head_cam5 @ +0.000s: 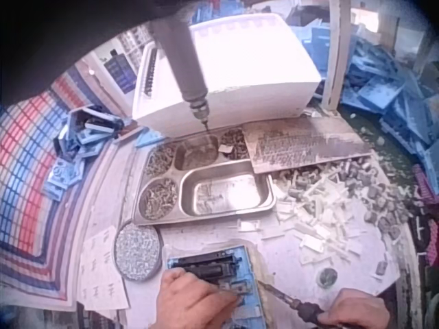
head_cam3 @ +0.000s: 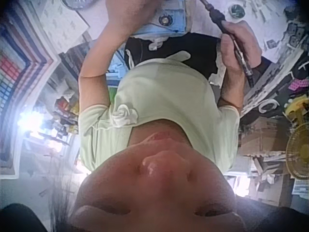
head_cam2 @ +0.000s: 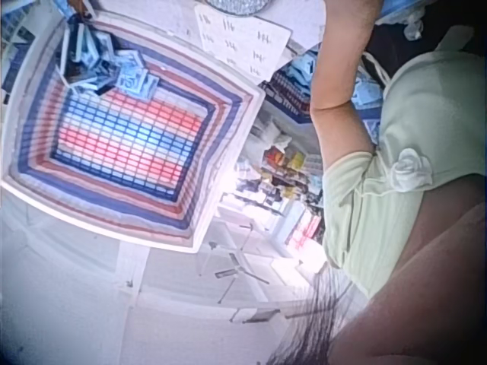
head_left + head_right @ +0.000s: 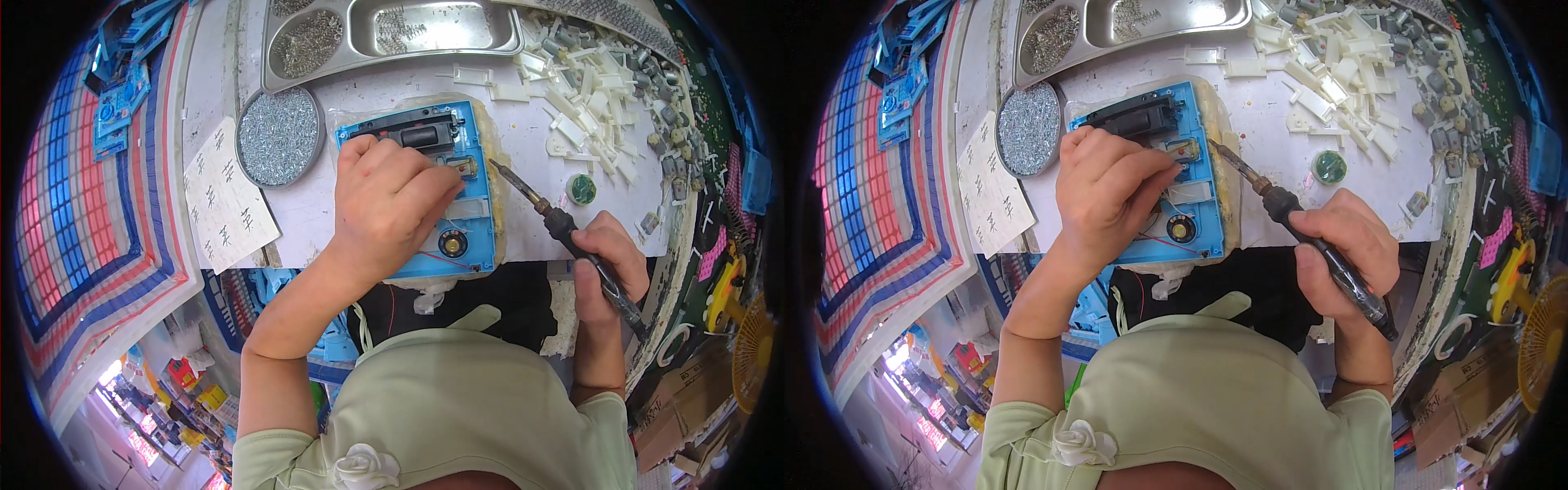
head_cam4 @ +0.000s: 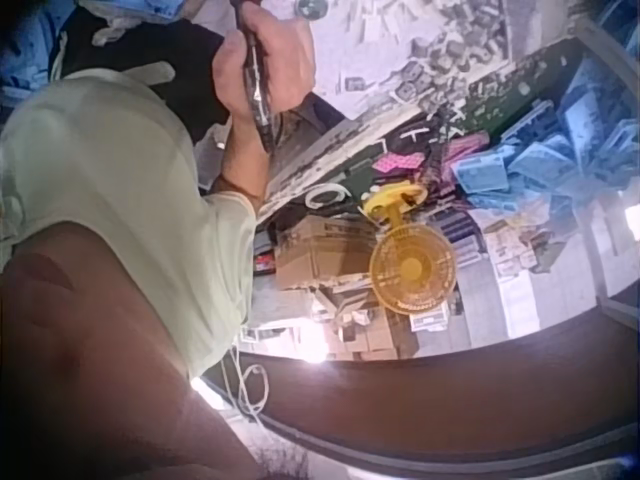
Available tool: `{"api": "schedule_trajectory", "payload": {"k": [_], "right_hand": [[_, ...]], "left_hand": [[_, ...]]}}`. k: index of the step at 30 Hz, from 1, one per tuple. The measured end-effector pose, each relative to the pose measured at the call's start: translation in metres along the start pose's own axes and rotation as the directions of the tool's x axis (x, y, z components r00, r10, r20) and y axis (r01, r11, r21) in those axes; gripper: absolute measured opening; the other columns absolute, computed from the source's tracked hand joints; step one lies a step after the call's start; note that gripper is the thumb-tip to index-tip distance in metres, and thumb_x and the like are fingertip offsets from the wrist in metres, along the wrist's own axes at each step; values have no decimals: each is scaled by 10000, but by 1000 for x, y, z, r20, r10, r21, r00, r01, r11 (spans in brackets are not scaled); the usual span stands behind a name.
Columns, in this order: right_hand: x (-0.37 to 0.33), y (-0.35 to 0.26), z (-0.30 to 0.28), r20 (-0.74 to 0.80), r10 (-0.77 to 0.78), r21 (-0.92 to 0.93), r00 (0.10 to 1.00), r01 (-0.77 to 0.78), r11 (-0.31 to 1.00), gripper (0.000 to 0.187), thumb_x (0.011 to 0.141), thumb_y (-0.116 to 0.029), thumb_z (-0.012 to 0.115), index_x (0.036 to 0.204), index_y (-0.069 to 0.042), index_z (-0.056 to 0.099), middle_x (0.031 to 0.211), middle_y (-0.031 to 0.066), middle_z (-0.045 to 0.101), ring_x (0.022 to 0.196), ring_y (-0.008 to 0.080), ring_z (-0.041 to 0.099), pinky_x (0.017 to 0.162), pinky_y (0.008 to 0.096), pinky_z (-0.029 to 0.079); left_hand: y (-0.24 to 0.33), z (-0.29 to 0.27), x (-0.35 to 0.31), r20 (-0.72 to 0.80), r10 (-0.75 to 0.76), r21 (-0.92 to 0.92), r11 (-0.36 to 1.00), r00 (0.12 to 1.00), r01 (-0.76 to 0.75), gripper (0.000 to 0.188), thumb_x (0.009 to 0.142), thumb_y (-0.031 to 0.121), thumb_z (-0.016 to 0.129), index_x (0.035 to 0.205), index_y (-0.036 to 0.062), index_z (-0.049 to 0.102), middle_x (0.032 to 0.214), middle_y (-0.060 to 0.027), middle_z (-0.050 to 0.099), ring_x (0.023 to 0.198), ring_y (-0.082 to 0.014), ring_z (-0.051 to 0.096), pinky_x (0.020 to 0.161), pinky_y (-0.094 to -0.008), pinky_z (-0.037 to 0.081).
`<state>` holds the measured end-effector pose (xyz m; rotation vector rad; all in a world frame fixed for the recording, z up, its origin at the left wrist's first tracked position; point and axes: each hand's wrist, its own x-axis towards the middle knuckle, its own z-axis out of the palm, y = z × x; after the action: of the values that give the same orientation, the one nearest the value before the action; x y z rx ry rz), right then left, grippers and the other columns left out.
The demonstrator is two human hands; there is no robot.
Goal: Assembling electronic units into plastic housings using a drill and soldering iron.
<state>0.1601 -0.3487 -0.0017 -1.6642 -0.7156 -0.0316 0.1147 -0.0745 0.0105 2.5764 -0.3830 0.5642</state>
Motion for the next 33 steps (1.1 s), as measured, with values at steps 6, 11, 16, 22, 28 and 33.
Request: {"api": "schedule_trajectory", "payload": {"k": [6, 11, 16, 22, 28, 33], "right_hand": [[3, 0, 1, 11, -11, 13, 1000, 11, 1000, 217, 771, -32, 693, 972, 51, 695, 730, 109, 628, 600, 202, 541, 548, 303, 409], [2, -1, 2, 16, -10, 14, 1000, 10, 1000, 219, 765, -30, 696, 970, 47, 698, 709, 97, 614, 590, 205, 536, 538, 306, 404], [3, -5, 3, 45, -3, 11, 999, 2, 1000, 225, 772, -30, 697, 986, 40, 698, 680, 77, 590, 583, 207, 527, 534, 313, 402], [4, -5, 4, 85, -28, 21, 996, 27, 999, 223, 784, -34, 695, 996, 35, 698, 664, 78, 574, 575, 212, 521, 533, 319, 400], [5, -5, 8, 99, -39, 33, 994, 36, 999, 228, 781, -25, 688, 1002, 36, 691, 661, 79, 575, 575, 215, 526, 533, 321, 403], [5, -5, 8, 86, -61, 27, 994, 59, 998, 238, 781, -23, 688, 1011, 39, 689, 651, 76, 573, 566, 214, 523, 529, 317, 399]], "left_hand": [[-3, 8, -2, -33, 62, 15, 998, 998, -62, 227, 699, 88, 833, 888, 128, 714, 807, 10, 624, 734, -192, 572, 787, -377, 392], [-3, 12, 0, -53, 57, 18, 998, 997, -56, 213, 697, 100, 821, 872, 125, 702, 822, 5, 616, 745, -195, 567, 791, -383, 387], [-4, 11, -1, -51, 63, 19, 998, 997, -62, 218, 705, 89, 818, 879, 119, 690, 824, 2, 614, 747, -197, 569, 783, -380, 386], [-5, 11, -2, -44, 64, 19, 998, 997, -63, 222, 708, 85, 817, 885, 118, 687, 834, 2, 623, 741, -201, 569, 789, -384, 386], [-4, 11, -2, -50, 50, 20, 999, 998, -49, 220, 707, 83, 817, 883, 120, 690, 843, 2, 634, 753, -198, 580, 799, -386, 389], [-5, 10, -2, -52, 49, 3, 999, 997, -49, 244, 700, 59, 837, 897, 118, 705, 850, -6, 652, 744, -196, 595, 782, -375, 391]]}}
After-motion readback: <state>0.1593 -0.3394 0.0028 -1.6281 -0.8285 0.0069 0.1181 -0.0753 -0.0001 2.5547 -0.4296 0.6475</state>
